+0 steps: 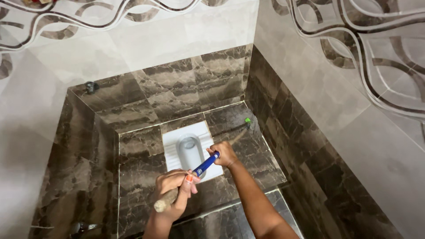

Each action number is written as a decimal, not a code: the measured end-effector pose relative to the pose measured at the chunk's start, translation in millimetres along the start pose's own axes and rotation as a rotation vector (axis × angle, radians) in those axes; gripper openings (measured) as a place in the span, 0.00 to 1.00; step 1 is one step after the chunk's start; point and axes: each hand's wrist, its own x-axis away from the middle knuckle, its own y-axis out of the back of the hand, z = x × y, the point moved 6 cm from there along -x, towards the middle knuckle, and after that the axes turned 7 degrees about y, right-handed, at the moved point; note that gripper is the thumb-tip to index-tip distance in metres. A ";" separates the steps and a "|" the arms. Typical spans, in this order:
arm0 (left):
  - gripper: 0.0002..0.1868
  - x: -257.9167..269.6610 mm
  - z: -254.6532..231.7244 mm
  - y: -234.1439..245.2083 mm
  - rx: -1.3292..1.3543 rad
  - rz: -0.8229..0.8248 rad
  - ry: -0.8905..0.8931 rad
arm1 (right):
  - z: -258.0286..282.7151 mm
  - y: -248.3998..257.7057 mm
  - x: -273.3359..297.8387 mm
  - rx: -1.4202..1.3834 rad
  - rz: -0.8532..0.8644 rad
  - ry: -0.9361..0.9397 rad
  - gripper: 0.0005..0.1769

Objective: The person cleans a bathroom floor using a mop, moving the mop head across the tiled surface and around the base of a squat toilet and plumbing fixtures.

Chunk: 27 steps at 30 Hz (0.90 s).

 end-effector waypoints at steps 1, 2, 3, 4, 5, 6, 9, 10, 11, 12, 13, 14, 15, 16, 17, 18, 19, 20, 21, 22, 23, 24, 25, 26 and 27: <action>0.15 2.4 3.5 -1.3 0.001 0.002 0.002 | -4.6 -2.1 1.9 0.000 0.000 -0.003 0.24; 0.14 4.9 5.4 -1.6 -0.022 0.002 -0.062 | -8.7 -5.5 1.4 0.016 0.012 0.016 0.24; 0.14 8.4 9.6 -1.8 -0.046 0.001 -0.126 | -13.4 -9.2 1.1 0.033 0.024 0.034 0.23; 0.14 7.8 20.8 -4.2 -0.049 0.001 -0.127 | -20.1 -11.9 0.9 0.031 0.021 0.036 0.23; 0.14 5.9 32.1 -11.8 -0.091 0.039 -0.159 | -27.3 -15.3 1.8 0.028 0.059 0.052 0.22; 0.16 7.6 42.0 -17.2 -0.133 0.078 -0.192 | -35.7 -18.0 2.4 0.028 0.094 0.068 0.21; 0.08 17.8 62.5 -54.2 -0.166 0.190 -0.195 | -67.8 -22.3 18.0 0.014 0.195 -0.053 0.24; 0.08 22.5 64.9 -63.4 -0.168 0.190 -0.196 | -73.9 -23.0 23.9 0.013 0.193 -0.052 0.24; 0.08 26.5 69.9 -70.6 -0.181 0.176 -0.130 | -75.6 -23.7 28.5 0.005 0.185 0.000 0.21; 0.08 28.2 75.6 -72.9 -0.195 0.162 -0.065 | -76.1 -25.1 29.6 -0.003 0.176 0.052 0.19; 0.08 26.7 80.2 -69.0 -0.197 0.162 -0.066 | -78.2 -29.0 26.6 -0.003 0.175 0.054 0.19; 0.08 28.1 84.5 -61.9 -0.194 0.150 -0.090 | -78.3 -35.0 27.6 -0.002 0.170 0.012 0.20; 0.09 30.0 89.6 -55.7 -0.192 0.137 -0.113 | -76.3 -39.8 28.8 0.000 0.165 -0.029 0.21; 0.09 31.2 97.0 -51.1 -0.195 0.134 -0.107 | -69.9 -44.2 27.4 -0.006 0.169 -0.028 0.21; 0.11 32.7 101.7 -44.9 -0.154 0.099 -0.143 | -65.3 -46.5 27.1 0.013 0.170 -0.090 0.21; 0.13 29.7 106.3 -37.6 -0.111 0.067 -0.189 | -60.9 -45.4 23.3 0.040 0.163 -0.152 0.22; 0.13 25.2 112.8 -30.1 -0.113 0.069 -0.193 | -50.6 -46.0 18.6 0.040 0.158 -0.150 0.22; 0.16 20.5 120.1 -24.1 -0.093 0.074 -0.157 | -40.9 -41.9 16.4 0.042 0.107 -0.155 0.21; 0.19 18.7 124.6 -18.0 -0.073 0.079 -0.122 | -31.1 -37.9 14.0 0.043 0.057 -0.160 0.19; 0.19 19.4 124.2 -10.9 -0.070 0.079 -0.125 | -21.1 -37.5 10.8 0.047 0.056 -0.159 0.19; 0.19 18.4 127.4 -1.5 -0.015 0.067 -0.031 | -13.1 -36.5 8.0 0.057 0.045 -0.188 0.20; 0.20 16.4 129.5 7.7 0.040 0.055 0.062 | -5.4 -35.7 4.9 0.067 0.033 -0.216 0.20; 0.20 14.1 125.2 14.9 0.042 0.055 0.059 | 3.7 -35.6 1.8 0.070 0.032 -0.214 0.20; 0.22 11.0 125.5 24.3 0.017 0.019 0.136 | 10.1 -35.7 -0.6 0.088 0.033 -0.251 0.20; 0.23 8.5 125.5 33.4 -0.008 -0.016 0.215 | 16.2 -35.3 -2.3 0.105 0.034 -0.289 0.19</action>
